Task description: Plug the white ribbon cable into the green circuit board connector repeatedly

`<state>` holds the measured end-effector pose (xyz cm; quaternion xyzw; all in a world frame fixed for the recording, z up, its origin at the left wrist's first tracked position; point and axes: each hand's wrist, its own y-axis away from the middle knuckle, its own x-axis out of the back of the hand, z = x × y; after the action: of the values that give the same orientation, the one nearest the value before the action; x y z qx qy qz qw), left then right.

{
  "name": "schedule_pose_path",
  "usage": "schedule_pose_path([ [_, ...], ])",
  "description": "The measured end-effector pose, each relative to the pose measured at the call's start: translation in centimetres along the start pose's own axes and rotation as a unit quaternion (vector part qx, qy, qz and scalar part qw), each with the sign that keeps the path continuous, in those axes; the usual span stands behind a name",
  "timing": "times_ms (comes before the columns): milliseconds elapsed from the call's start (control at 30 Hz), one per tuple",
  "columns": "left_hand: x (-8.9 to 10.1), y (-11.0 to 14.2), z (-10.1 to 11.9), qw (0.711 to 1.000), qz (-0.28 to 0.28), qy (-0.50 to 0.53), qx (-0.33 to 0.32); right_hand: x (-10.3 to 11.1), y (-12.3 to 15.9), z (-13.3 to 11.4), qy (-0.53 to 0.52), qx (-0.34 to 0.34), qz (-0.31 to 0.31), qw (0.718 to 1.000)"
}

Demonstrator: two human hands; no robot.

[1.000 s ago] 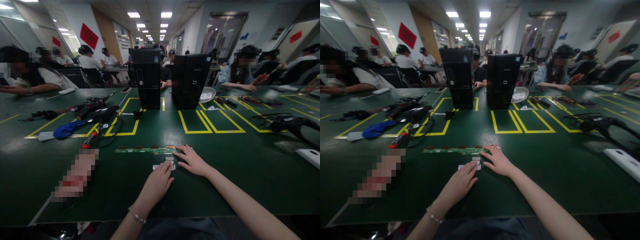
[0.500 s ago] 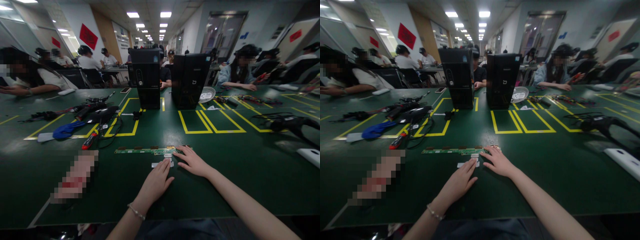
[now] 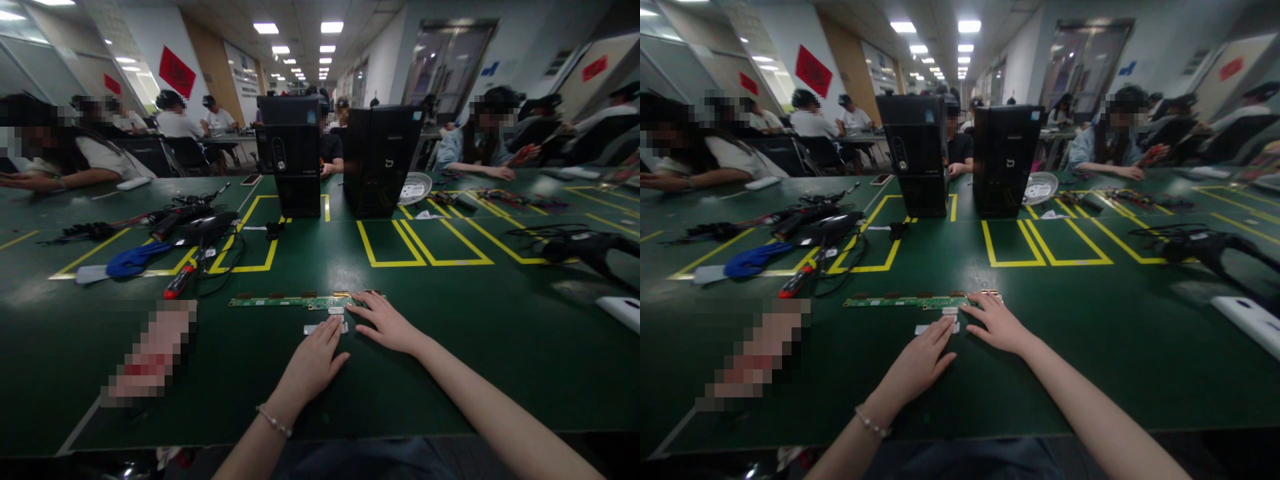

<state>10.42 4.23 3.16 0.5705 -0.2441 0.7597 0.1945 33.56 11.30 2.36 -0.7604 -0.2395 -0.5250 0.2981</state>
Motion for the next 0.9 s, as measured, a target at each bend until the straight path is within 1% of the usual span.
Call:
schedule_pose_path([
  [233, 0.1, -0.1, -0.1, 1.0, 0.001, 0.01, 0.004, -0.2, 0.1, 0.2, -0.004, 0.002, 0.003, 1.0],
  [367, 0.2, 0.0, -0.3, 1.0, -0.008, 0.014, -0.002, -0.3, 0.1, 0.4, -0.006, 0.004, -0.004, 1.0],
  [767, 1.2, -0.4, -2.2, 0.997, -0.042, 0.012, -0.058, 0.3, 0.1, 0.1, -0.016, 0.002, -0.017, 1.0],
  [900, 1.2, -0.4, -3.1, 0.996, -0.04, 0.016, -0.08, 0.5, 0.2, -0.1, -0.015, -0.001, -0.019, 1.0],
])
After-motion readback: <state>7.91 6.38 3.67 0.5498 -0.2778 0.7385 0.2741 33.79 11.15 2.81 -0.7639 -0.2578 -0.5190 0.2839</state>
